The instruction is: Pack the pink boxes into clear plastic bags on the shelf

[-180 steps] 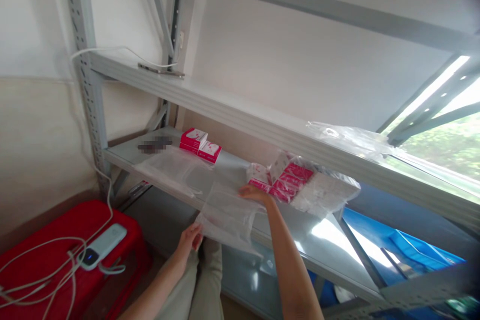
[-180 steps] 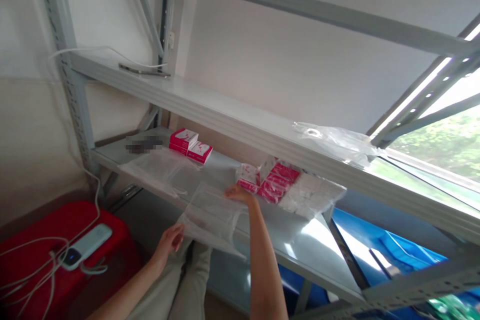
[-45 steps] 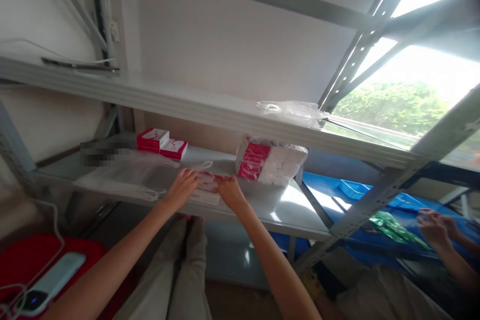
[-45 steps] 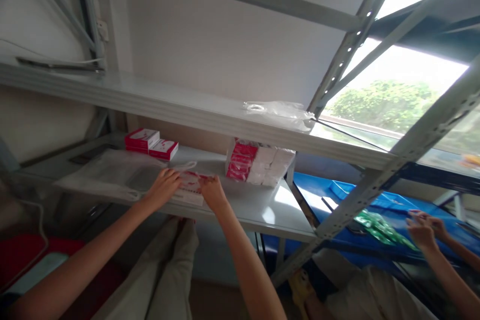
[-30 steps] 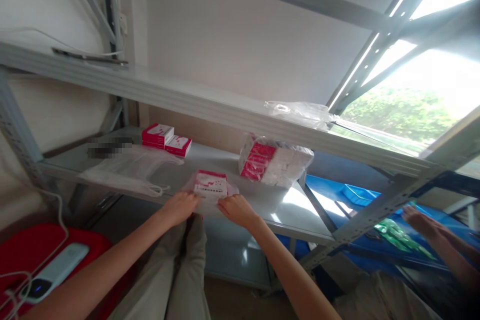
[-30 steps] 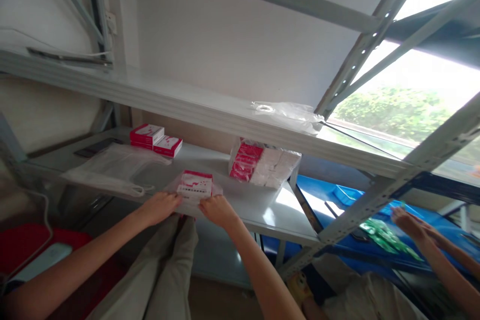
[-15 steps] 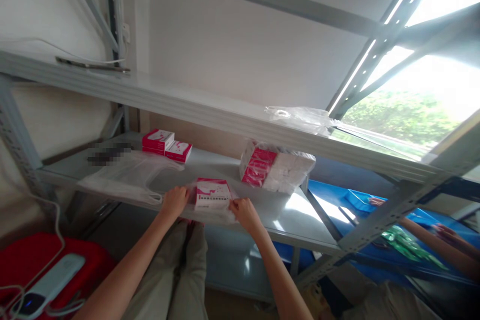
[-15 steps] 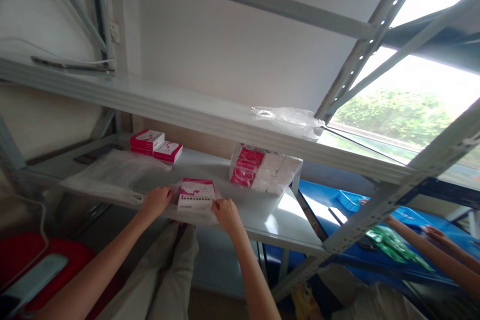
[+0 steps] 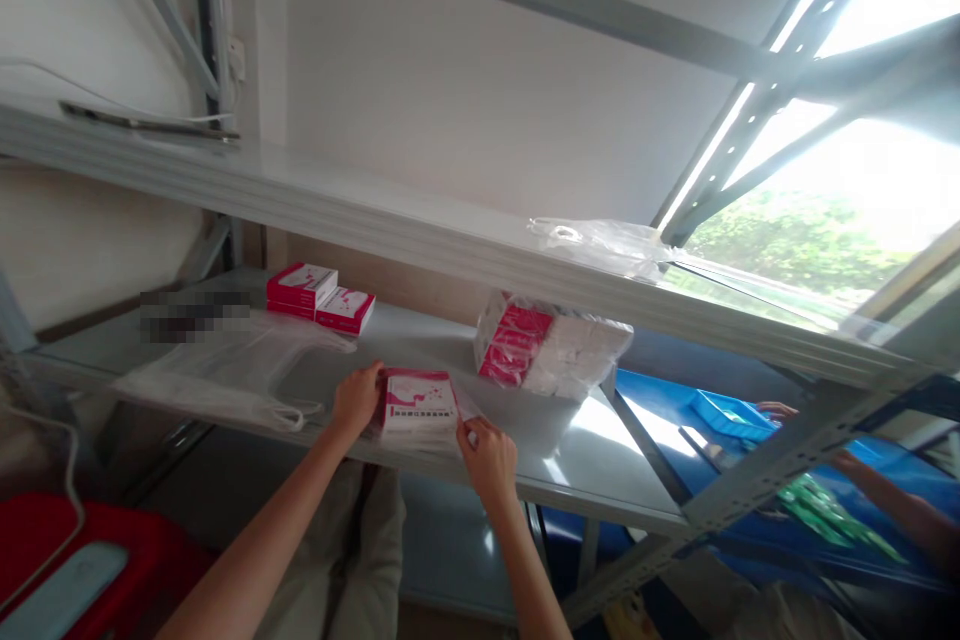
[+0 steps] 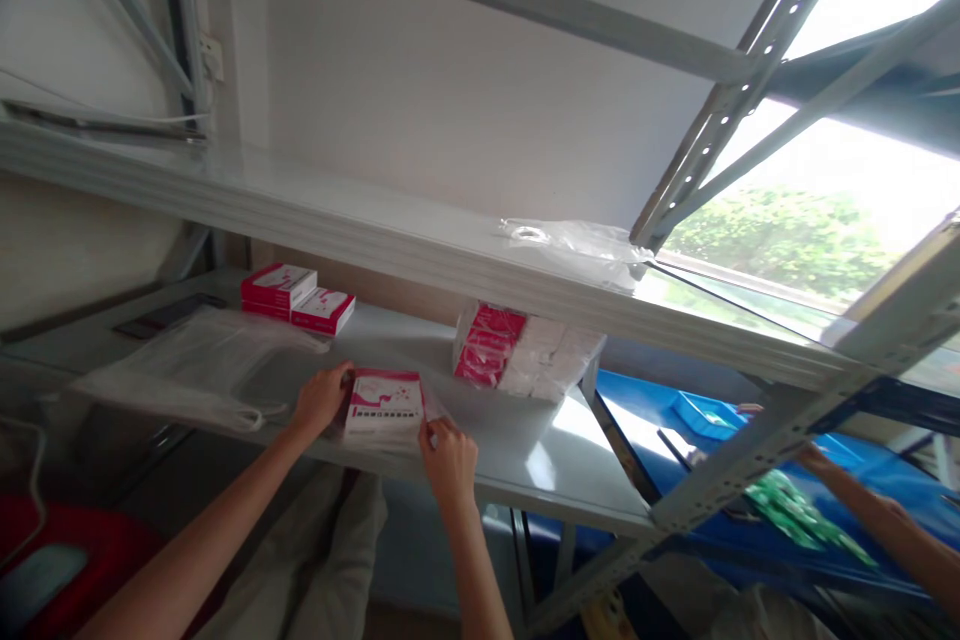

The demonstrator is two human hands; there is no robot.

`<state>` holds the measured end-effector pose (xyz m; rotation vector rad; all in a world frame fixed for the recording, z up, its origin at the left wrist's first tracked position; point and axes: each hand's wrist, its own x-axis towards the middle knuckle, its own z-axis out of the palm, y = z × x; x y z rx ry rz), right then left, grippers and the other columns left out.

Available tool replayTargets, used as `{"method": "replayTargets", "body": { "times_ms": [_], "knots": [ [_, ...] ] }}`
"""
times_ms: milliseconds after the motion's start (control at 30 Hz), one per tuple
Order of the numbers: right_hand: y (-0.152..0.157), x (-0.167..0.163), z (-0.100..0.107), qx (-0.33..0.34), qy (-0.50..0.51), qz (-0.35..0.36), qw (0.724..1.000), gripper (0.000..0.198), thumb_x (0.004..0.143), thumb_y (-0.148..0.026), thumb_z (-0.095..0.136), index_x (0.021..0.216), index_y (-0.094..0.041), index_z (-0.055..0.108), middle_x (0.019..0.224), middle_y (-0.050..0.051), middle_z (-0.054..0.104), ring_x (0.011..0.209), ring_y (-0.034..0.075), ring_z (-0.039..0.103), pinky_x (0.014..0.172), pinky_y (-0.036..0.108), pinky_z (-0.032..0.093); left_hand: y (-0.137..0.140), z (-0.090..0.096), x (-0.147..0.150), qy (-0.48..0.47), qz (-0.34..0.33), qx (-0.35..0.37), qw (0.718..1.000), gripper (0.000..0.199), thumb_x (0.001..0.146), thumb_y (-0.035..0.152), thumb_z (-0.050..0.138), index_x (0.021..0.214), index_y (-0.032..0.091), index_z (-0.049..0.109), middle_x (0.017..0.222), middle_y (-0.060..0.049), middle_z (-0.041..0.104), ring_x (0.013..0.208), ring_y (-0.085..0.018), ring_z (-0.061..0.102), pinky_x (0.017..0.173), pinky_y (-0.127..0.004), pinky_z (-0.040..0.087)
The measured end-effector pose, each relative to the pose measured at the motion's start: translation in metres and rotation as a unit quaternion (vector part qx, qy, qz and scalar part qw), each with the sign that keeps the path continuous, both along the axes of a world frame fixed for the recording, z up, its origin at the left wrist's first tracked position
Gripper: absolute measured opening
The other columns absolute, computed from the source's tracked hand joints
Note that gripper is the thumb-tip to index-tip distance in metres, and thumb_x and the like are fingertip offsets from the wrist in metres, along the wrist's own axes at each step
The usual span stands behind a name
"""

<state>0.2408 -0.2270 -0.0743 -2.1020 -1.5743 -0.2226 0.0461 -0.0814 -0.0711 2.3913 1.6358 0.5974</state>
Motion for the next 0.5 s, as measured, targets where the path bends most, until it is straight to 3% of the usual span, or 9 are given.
{"method": "replayTargets", "body": {
  "times_ms": [133, 233, 367, 500],
  "knots": [
    [-0.005, -0.005, -0.021, 0.068, 0.036, -0.037, 0.996, 0.033, 0.092, -0.036, 0.038, 0.089, -0.023, 0.069, 0.085, 0.003, 0.070, 0.065, 0.013, 0.062, 0.058, 0.021, 0.035, 0.009, -0.005, 0.009, -0.066, 0.020, -0.003, 0.998, 0.023, 0.089, 0.021, 0.043, 0.108, 0.021, 0.055, 0.094, -0.006, 0.068, 0.083, -0.019, 0.064, 0.068, -0.026, 0.043],
    [-0.005, -0.007, -0.028, 0.070, 0.057, -0.054, 0.994, 0.033, 0.091, -0.036, 0.039, 0.096, -0.023, 0.069, 0.087, 0.003, 0.070, 0.070, 0.016, 0.064, 0.059, 0.023, 0.036, 0.017, -0.013, 0.017, -0.121, 0.013, 0.003, 0.993, 0.023, 0.088, 0.022, 0.048, 0.108, 0.021, 0.056, 0.102, -0.006, 0.066, 0.085, -0.016, 0.063, 0.070, -0.024, 0.043],
    [0.001, -0.008, -0.027, 0.068, 0.096, -0.033, 0.993, 0.033, 0.090, -0.035, 0.039, 0.099, -0.024, 0.069, 0.095, 0.004, 0.069, 0.081, 0.019, 0.065, 0.064, 0.024, 0.041, 0.030, -0.025, 0.022, -0.179, -0.034, -0.024, 0.983, 0.017, 0.086, 0.022, 0.052, 0.099, 0.019, 0.063, 0.106, -0.007, 0.064, 0.087, -0.015, 0.062, 0.072, -0.022, 0.043],
    [0.007, -0.006, -0.034, 0.120, 0.182, 0.017, 0.976, 0.040, 0.092, -0.041, 0.036, 0.098, -0.021, 0.071, 0.107, 0.007, 0.067, 0.094, 0.020, 0.063, 0.078, 0.027, 0.045, 0.038, -0.031, 0.021, -0.202, -0.071, -0.044, 0.976, 0.017, 0.084, 0.019, 0.052, 0.094, 0.016, 0.065, 0.099, -0.007, 0.066, 0.086, -0.016, 0.062, 0.073, -0.023, 0.044]
  ]
}}
